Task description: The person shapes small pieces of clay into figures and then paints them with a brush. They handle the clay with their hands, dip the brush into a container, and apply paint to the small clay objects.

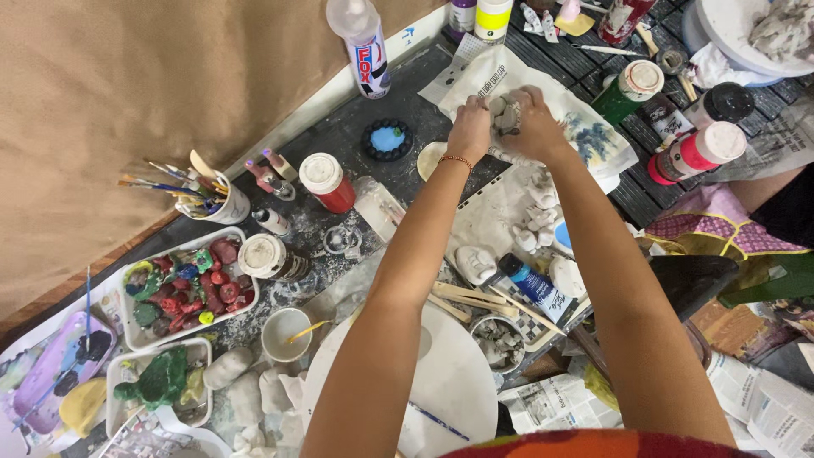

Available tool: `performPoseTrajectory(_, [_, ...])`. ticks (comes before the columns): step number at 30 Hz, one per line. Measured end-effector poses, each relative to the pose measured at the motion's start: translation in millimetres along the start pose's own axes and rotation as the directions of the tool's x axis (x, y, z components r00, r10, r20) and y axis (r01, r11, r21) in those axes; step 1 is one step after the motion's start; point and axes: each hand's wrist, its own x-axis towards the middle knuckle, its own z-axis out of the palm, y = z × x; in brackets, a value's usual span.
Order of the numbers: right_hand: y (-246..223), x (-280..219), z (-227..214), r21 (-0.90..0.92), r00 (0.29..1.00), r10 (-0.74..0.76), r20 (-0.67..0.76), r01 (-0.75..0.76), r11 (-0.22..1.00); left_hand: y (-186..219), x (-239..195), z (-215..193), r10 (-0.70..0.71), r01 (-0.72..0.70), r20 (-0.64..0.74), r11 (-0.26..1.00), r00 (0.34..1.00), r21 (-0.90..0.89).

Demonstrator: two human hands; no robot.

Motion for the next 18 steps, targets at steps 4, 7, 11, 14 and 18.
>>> performPoseTrajectory(4, [-21, 13, -16, -0.164, 0.984, 0.096, 0.152, -0.071, 0.984, -4, 2, 15, 0.084, -0.078, -0.054, 0.991, 0.995, 0.105])
performPoseTrajectory(7, [-31, 23, -15, -0.276, 0.966, 0.115, 0.232, -0.048, 0.96, -2, -2, 14, 0.003, 0.003, -0.071, 0.996, 0.997, 0.085])
performPoseTrajectory(11, [-26, 36, -1, -0.327, 0.96, 0.047, 0.276, 0.048, 0.944, 0, -3, 5, -0.041, 0.048, -0.072, 0.994, 0.997, 0.101])
performPoseTrajectory(14, [-16, 39, 10, -0.342, 0.972, -0.109, 0.208, 0.177, 0.923, 2, -2, 3, -0.047, 0.063, -0.112, 0.988, 0.993, 0.138])
performPoseTrajectory(18, [-8, 36, 13, -0.301, 0.977, -0.086, 0.197, 0.143, 0.943, -2, -5, 1, -0.055, 0.062, -0.066, 0.992, 0.996, 0.113])
